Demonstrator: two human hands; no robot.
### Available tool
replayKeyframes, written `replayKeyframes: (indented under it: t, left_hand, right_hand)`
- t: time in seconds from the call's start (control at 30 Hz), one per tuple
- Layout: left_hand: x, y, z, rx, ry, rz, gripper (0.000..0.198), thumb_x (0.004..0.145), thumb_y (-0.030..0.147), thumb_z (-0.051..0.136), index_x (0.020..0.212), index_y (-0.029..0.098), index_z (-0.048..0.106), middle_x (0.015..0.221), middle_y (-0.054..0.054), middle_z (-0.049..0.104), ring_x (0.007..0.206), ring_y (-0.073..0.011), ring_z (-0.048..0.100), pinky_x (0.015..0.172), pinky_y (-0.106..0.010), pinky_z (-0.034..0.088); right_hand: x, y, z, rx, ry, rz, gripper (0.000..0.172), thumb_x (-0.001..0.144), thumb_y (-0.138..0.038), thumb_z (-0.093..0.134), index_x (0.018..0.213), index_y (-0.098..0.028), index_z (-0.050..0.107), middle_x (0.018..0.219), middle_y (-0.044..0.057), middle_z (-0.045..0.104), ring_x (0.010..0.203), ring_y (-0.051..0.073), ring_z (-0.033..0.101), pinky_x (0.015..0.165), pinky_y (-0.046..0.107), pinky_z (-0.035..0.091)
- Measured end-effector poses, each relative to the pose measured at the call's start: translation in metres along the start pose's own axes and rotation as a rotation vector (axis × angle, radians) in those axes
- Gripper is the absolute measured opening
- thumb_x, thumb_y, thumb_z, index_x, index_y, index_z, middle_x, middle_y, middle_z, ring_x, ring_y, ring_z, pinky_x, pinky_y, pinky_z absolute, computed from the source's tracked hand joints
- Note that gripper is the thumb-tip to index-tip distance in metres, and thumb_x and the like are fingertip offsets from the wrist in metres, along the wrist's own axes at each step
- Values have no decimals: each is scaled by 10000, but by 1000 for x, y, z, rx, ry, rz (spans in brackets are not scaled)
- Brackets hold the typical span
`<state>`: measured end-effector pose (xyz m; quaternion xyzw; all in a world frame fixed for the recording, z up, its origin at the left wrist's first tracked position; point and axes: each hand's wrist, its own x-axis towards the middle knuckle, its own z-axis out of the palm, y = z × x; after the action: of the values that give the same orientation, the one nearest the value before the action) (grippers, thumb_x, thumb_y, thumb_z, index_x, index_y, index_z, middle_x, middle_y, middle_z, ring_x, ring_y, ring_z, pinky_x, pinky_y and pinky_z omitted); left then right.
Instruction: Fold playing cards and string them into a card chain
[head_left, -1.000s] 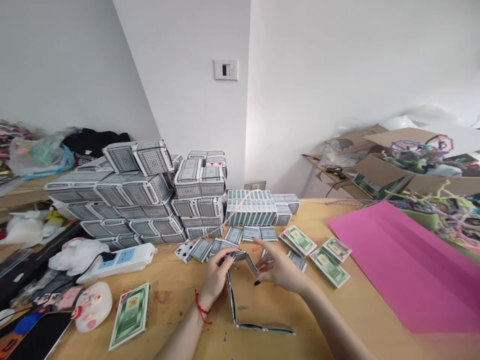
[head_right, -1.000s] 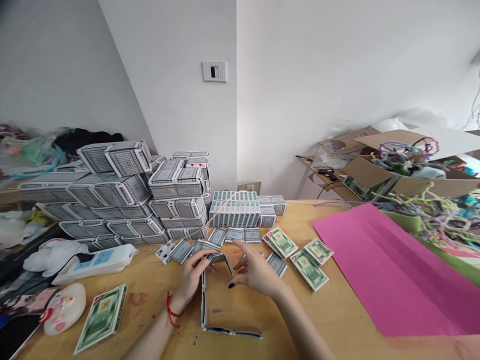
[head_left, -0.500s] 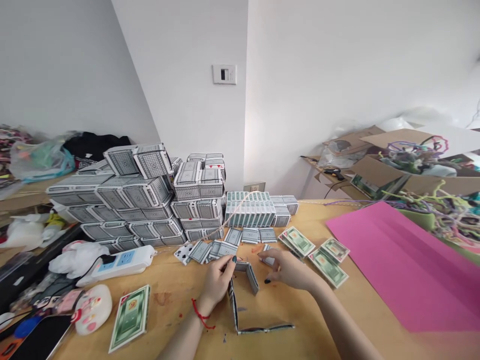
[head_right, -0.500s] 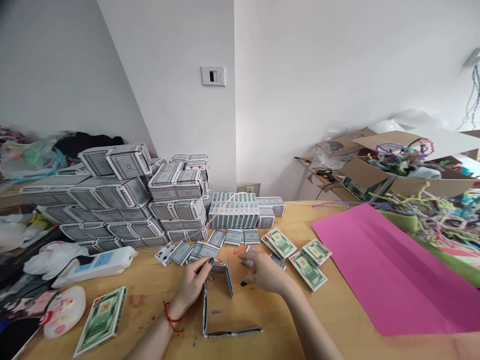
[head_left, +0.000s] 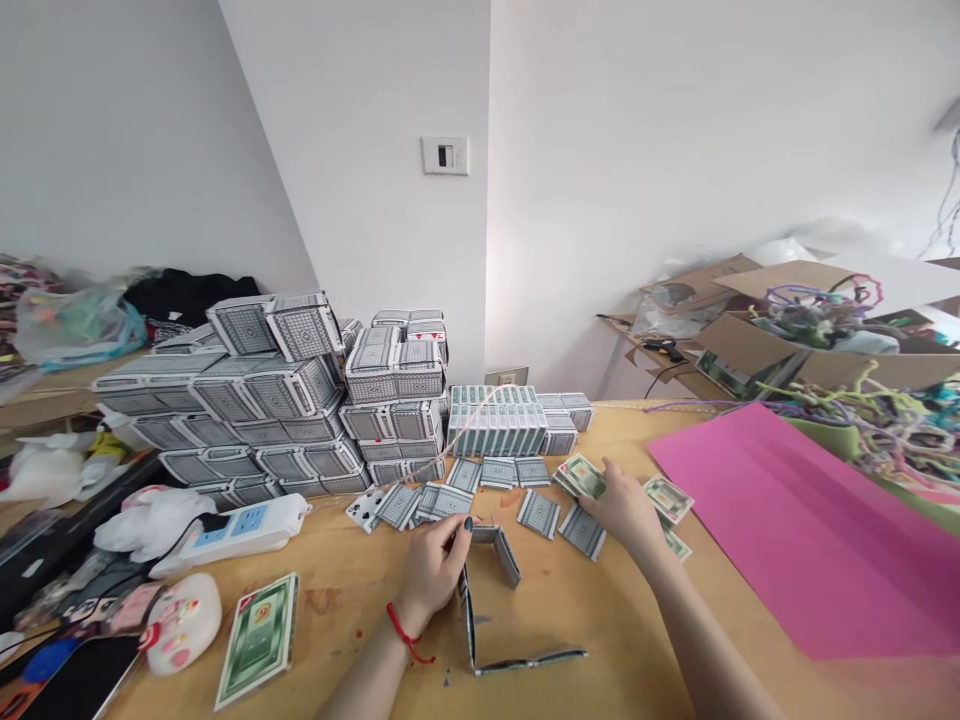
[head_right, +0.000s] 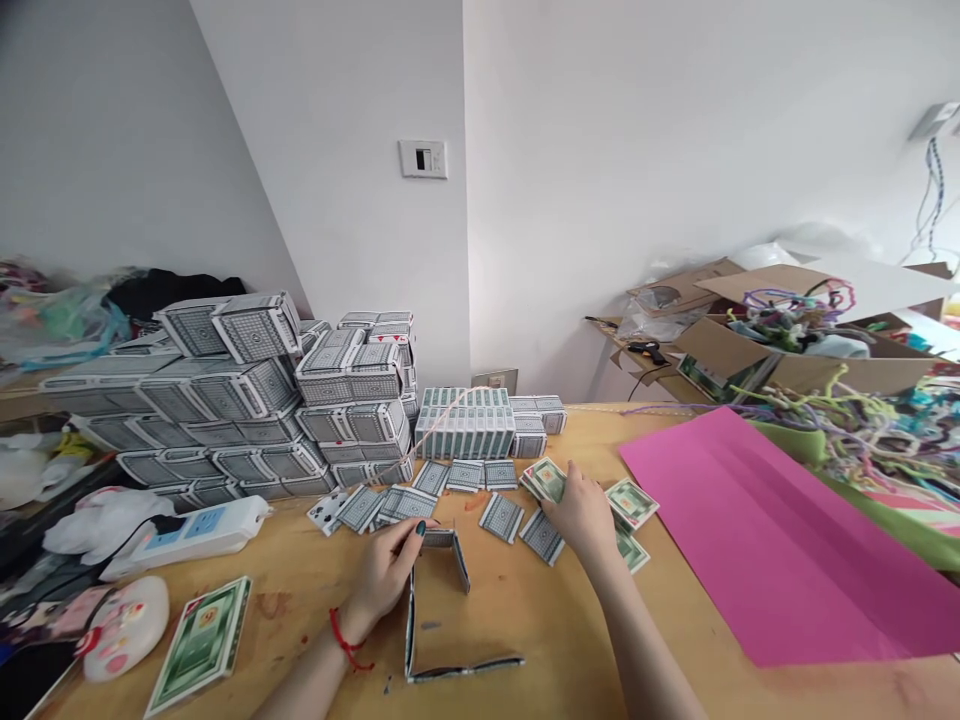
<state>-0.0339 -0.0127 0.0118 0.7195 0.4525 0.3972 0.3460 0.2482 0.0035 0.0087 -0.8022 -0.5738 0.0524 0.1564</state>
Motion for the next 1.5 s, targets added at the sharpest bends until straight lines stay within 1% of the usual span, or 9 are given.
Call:
replayKeyframes:
  t: [0.13,0.23,0.37,0.5,0.67,0.87,1.03,1.23,1.5]
  left_hand:
    - [1,-1,-3,21,-67,23,291,837,304,394,918,192,650,849,-50,681,773,-177,610,679,-240,443]
    - [1,1,-3,-15,-188,55,283,836,286,400,928,196,652,884,-45,678,809,-173,603,728,-245,433]
    - [0,5,-1,-35,-275,66,312,848,303,380,943,195,656,892,-51,678,822,-190,597,733,-256,428]
    - [2,4,3,-35,-196,87,359,874,310,322,952,195,653,935,-67,663,899,-200,568,794,-283,411]
    - [5,-7,8,-59,-16,39,297,850,310,377,987,193,612,914,-66,640,826,-181,570,733,-287,444]
    - [13,-10,15,-181,150,24,358,777,284,503,1130,224,502,1075,-77,542,783,-155,566,641,-267,491]
    - [24,-2,11,-277,80,-1,307,756,309,538,1050,235,586,1138,-78,541,968,-214,553,744,-310,504]
    - [31,-5,11,-505,-1,-161,357,709,318,588,1048,209,611,1161,-70,575,1047,-249,536,856,-368,472]
    - [53,-3,36,-805,-19,-288,384,661,295,640,1026,178,630,1081,-71,631,998,-262,572,882,-408,454]
  right_hand:
    - [-4,-17,-5,248,72,-35,582,614,-309,587,1155,-129,472,1051,139,579,986,293,522,788,356,393]
    - [-14,-36,-12,608,39,-93,508,578,-333,632,1054,-186,534,1000,73,589,928,252,545,770,339,421]
    - [-29,-61,-9,1242,-309,-123,420,643,-370,628,1019,-202,546,949,57,611,793,204,588,616,285,466]
    - [-36,-71,16,1591,-538,50,328,718,-480,535,858,-185,575,800,48,640,598,156,600,476,235,425]
    - [-37,-72,41,1652,-564,122,378,726,-529,504,760,-158,571,593,34,606,433,118,521,382,206,354]
    - [-44,-76,36,1509,-457,10,380,671,-486,604,863,-159,610,521,-21,533,474,113,503,437,207,371]
    - [-45,-75,30,1407,-415,-85,390,672,-428,617,988,-201,617,735,15,620,555,126,530,506,236,419]
    - [-43,-73,30,1338,-375,-123,413,680,-426,600,1029,-205,609,881,40,647,626,160,567,569,274,462]
    - [-40,-70,37,1320,-109,-146,460,657,-426,629,1049,-187,601,1022,83,636,874,255,585,681,332,496]
